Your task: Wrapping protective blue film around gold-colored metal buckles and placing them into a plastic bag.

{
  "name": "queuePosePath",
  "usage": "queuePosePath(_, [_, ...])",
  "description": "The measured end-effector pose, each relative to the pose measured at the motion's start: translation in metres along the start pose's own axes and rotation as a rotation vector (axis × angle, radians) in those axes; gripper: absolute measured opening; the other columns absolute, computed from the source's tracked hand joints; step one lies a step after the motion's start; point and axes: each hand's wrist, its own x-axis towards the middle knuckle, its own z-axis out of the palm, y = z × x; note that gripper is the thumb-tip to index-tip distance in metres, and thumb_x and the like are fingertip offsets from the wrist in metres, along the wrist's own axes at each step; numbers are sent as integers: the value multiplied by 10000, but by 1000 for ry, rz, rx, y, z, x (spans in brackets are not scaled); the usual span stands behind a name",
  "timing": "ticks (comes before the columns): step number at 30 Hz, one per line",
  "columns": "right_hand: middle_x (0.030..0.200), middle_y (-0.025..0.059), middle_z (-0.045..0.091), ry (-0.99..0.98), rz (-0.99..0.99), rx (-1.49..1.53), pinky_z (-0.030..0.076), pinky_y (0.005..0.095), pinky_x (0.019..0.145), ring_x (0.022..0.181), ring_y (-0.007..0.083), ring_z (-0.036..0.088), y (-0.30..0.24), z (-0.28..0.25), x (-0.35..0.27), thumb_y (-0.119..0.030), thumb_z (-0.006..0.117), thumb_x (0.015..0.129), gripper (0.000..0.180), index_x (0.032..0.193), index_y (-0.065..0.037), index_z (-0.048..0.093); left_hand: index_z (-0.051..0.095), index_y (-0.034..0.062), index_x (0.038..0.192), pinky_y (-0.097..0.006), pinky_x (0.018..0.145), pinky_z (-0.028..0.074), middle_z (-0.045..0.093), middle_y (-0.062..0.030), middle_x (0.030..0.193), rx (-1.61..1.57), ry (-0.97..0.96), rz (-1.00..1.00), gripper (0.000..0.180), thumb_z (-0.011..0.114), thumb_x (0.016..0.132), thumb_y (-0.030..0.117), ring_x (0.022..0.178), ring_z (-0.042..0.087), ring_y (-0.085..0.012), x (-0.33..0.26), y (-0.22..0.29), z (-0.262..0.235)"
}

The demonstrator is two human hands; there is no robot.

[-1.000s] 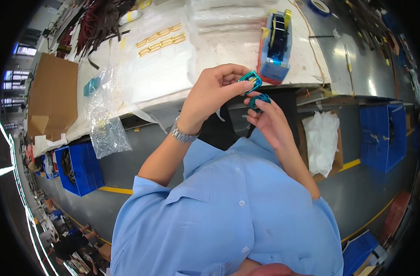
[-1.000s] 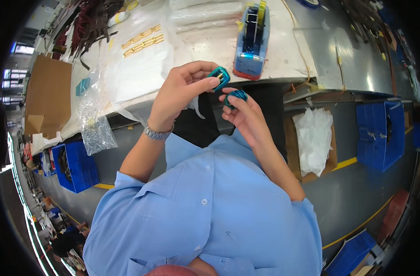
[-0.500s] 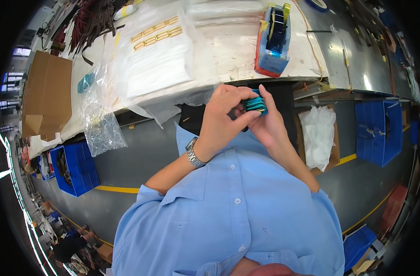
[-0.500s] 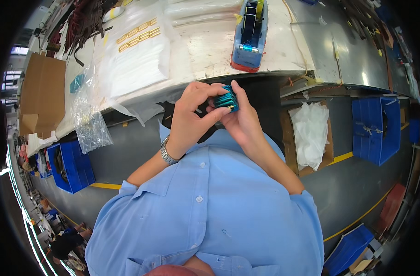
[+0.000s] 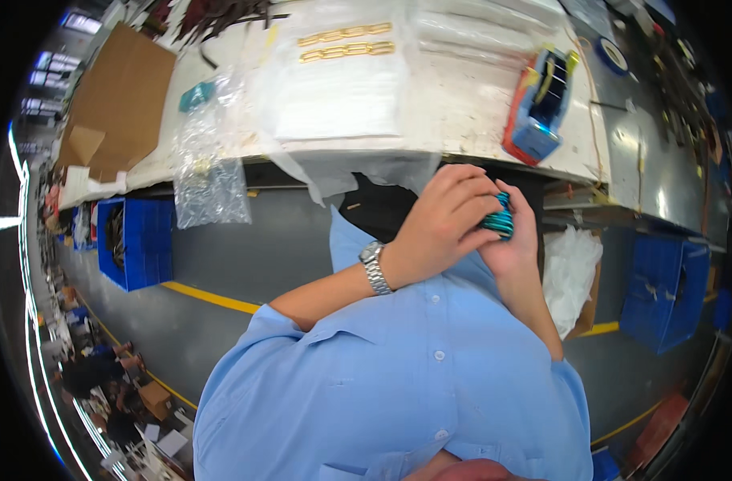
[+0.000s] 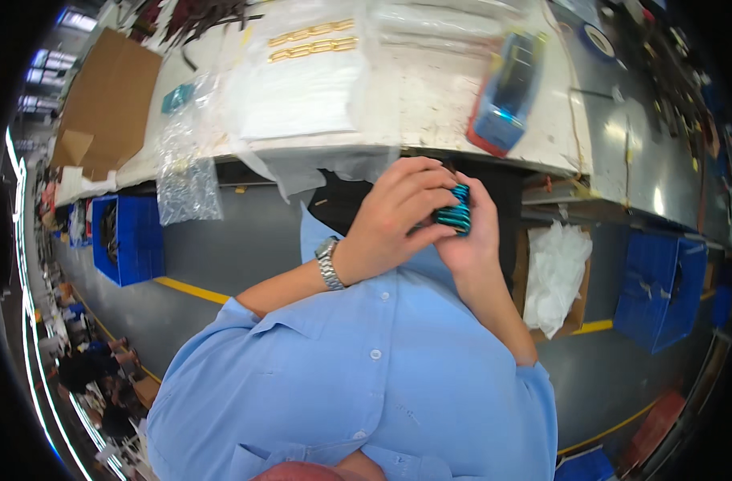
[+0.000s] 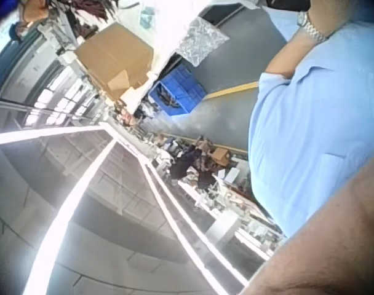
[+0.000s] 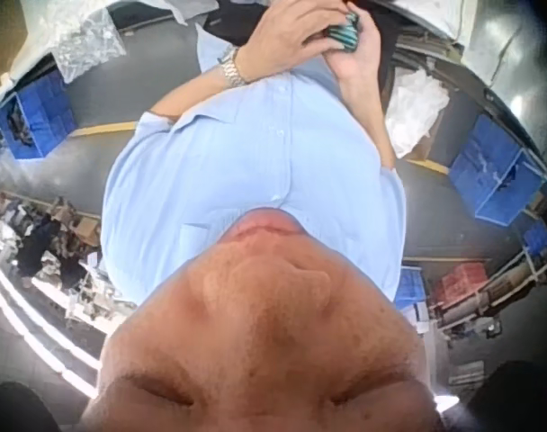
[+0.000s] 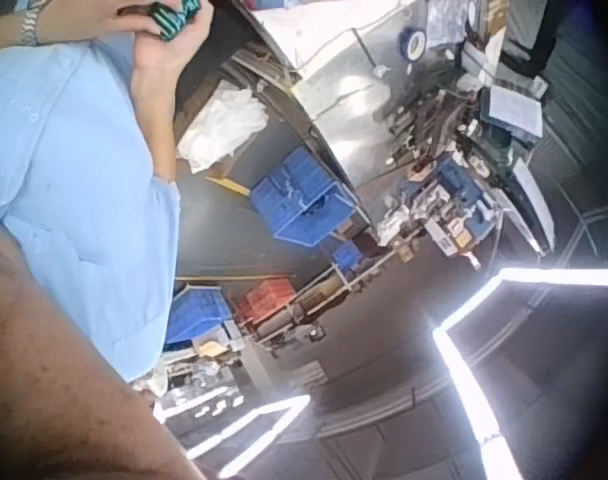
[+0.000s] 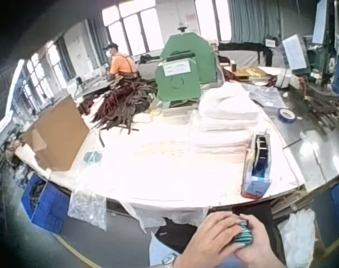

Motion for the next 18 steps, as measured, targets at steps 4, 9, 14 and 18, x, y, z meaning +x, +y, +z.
queuePosePath(4, [1028,53,744,32,40,-127,608,367,854,954,201,740,-3,28,-15,-277,614,1063,207,1085,-82,682,679,35,1065,-551,1123,469,653,-133,1230,21,-15,52,371,864,767,158,1224,618,-355,-8,5,-1])
queuePosePath(9, [1000,35,752,-24,133,-176,608,348,832,935,179,745,4,26,-2,-319,684,1032,206,1020,-114,693,671,23,1110,-545,1135,463,630,-162,1253,67,2,38,407,860,767,131,1229,600,-373,-16,13,-10])
queuePosePath(14, [912,28,726,95,-91,-358,600,343,632,729,183,724,23,60,3,-357,673,1040,248,1020,-110,688,534,-33,1406,-549,1175,429,568,-232,1390,137,51,-123,739,856,759,119,1341,535,-429,-13,31,-33])
queuePosePath(18, [1129,98,749,-41,-106,-500,602,349,882,1015,199,740,31,68,14,-392,569,1097,428,1229,-6,698,496,-80,1465,-553,1199,410,568,-254,1388,379,62,-160,812,845,762,128,1357,528,-425,-20,32,-36])
